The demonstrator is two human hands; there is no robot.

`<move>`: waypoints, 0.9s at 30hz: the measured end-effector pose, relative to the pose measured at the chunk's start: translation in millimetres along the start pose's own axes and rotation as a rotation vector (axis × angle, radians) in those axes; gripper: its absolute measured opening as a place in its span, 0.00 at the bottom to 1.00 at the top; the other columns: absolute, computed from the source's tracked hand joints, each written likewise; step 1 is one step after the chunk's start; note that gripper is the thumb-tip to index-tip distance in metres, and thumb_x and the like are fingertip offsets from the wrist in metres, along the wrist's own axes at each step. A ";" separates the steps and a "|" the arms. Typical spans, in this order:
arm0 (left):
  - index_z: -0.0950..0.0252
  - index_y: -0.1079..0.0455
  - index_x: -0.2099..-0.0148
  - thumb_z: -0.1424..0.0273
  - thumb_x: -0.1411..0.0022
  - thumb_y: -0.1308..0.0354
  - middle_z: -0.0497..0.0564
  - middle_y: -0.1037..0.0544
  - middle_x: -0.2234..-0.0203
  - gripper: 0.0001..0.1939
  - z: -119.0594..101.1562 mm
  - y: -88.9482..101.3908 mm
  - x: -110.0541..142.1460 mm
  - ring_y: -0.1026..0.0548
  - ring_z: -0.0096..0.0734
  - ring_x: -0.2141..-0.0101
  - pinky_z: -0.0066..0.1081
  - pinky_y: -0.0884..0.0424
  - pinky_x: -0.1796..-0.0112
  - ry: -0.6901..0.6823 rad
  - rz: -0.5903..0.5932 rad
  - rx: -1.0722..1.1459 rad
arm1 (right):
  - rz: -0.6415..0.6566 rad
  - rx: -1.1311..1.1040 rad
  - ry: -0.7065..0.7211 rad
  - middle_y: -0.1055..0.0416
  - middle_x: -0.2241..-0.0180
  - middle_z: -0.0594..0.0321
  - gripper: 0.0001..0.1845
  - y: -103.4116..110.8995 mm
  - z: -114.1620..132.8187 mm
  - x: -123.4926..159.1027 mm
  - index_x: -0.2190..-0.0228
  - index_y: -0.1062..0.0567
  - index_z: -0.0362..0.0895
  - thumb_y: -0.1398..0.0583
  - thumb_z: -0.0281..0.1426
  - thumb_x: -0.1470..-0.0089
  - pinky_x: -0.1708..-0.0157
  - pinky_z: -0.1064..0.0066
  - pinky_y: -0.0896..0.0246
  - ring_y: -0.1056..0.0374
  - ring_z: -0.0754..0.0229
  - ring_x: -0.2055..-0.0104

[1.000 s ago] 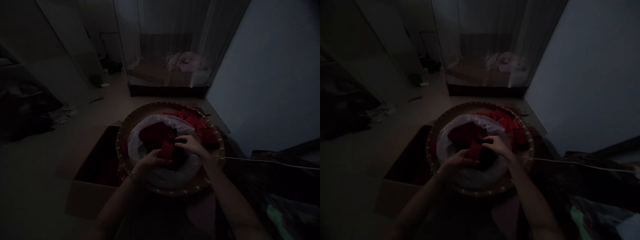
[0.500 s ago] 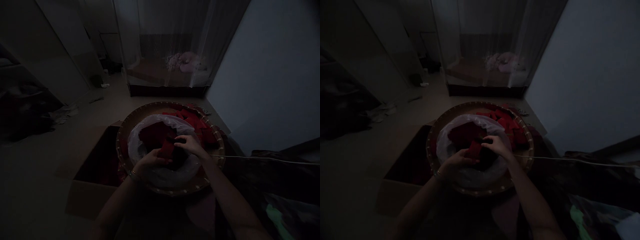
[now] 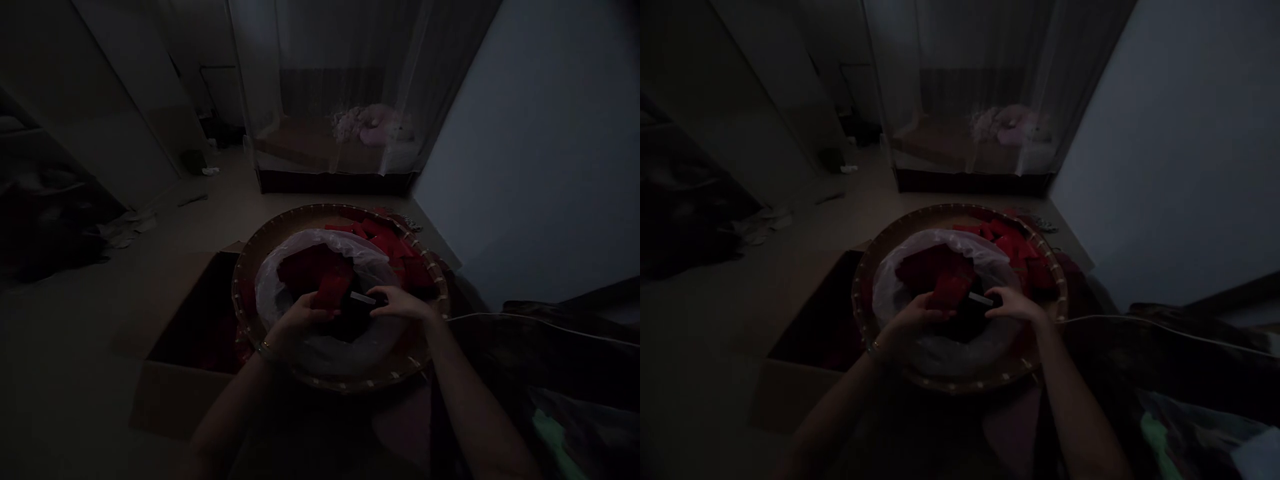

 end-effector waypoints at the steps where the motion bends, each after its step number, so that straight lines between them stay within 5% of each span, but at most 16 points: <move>1: 0.71 0.30 0.55 0.71 0.57 0.31 0.58 0.22 0.65 0.25 0.1 -1.3 0.1 0.23 0.36 0.65 0.29 0.31 0.65 0.006 0.008 0.002 | -0.016 0.012 -0.005 0.26 0.58 0.56 0.29 -2.2 0.1 -1.5 0.58 0.26 0.42 0.33 0.39 0.65 0.55 0.62 0.38 0.31 0.50 0.56; 6: 0.70 0.30 0.53 0.73 0.58 0.31 0.58 0.22 0.62 0.26 4.5 -10.5 4.3 0.24 0.39 0.62 0.31 0.30 0.62 0.088 0.099 -0.008 | -0.396 -0.079 0.181 0.28 0.56 0.58 0.19 12.4 54.0 -13.6 0.57 0.27 0.45 0.47 0.42 0.44 0.54 0.65 0.40 0.33 0.56 0.53; 9: 0.69 0.30 0.53 0.74 0.57 0.31 0.58 0.23 0.62 0.26 6.7 -13.1 6.4 0.23 0.39 0.62 0.31 0.31 0.61 0.113 0.141 0.008 | -0.404 0.035 0.343 0.26 0.62 0.60 0.16 2.9 96.3 -23.2 0.63 0.26 0.45 0.46 0.42 0.44 0.60 0.69 0.40 0.31 0.59 0.61; 13: 0.69 0.30 0.54 0.75 0.58 0.31 0.56 0.23 0.62 0.26 9.3 -12.6 6.4 0.23 0.39 0.62 0.31 0.31 0.61 0.114 0.157 0.040 | -0.415 0.165 0.400 0.31 0.78 0.64 0.17 -5.7 114.5 -30.6 0.80 0.31 0.44 0.45 0.40 0.45 0.70 0.71 0.44 0.37 0.63 0.74; 17: 0.69 0.31 0.53 0.74 0.57 0.31 0.56 0.23 0.63 0.26 10.8 -17.0 7.3 0.23 0.39 0.63 0.30 0.30 0.62 0.124 0.185 0.071 | -0.382 0.070 0.366 0.36 0.82 0.66 0.20 -2.9 104.1 -34.9 0.82 0.34 0.44 0.45 0.42 0.46 0.74 0.73 0.46 0.40 0.65 0.78; 20: 0.70 0.31 0.54 0.74 0.57 0.32 0.57 0.22 0.63 0.25 6.3 -14.7 6.7 0.23 0.40 0.63 0.31 0.29 0.63 0.112 0.132 0.079 | -0.289 -0.216 0.225 0.34 0.79 0.64 0.24 1.5 76.3 -45.4 0.73 0.29 0.43 0.53 0.48 0.43 0.78 0.74 0.44 0.38 0.64 0.78; 23: 0.65 0.31 0.54 0.71 0.55 0.32 0.54 0.22 0.62 0.24 -21.2 12.7 5.8 0.23 0.39 0.64 0.32 0.29 0.63 -0.145 -0.126 0.235 | -0.282 -0.423 0.000 0.30 0.74 0.59 0.31 3.1 37.8 -55.1 0.61 0.30 0.42 0.63 0.48 0.41 0.80 0.73 0.40 0.34 0.63 0.77; 25: 0.58 0.32 0.53 0.67 0.52 0.34 0.50 0.24 0.56 0.23 -42.8 40.3 15.7 0.24 0.36 0.61 0.32 0.29 0.60 -0.419 -0.334 0.410 | -0.332 -0.341 -0.068 0.28 0.71 0.55 0.29 2.5 23.0 -57.0 0.61 0.29 0.41 0.61 0.46 0.40 0.76 0.71 0.36 0.31 0.60 0.73; 27: 0.52 0.37 0.46 0.66 0.47 0.38 0.49 0.30 0.48 0.26 -51.3 52.1 21.2 0.27 0.35 0.54 0.33 0.32 0.54 -0.533 -0.375 0.497 | -0.368 -0.108 -0.005 0.27 0.64 0.54 0.22 -3.5 26.4 -57.2 0.61 0.28 0.42 0.53 0.43 0.42 0.67 0.68 0.34 0.29 0.57 0.64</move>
Point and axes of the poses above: each hand's wrist, its own x-axis away from the middle knuckle, its own y-axis out of the back of the hand, z = x × y, the point moved 9 cm from there along -x, towards the middle knuckle
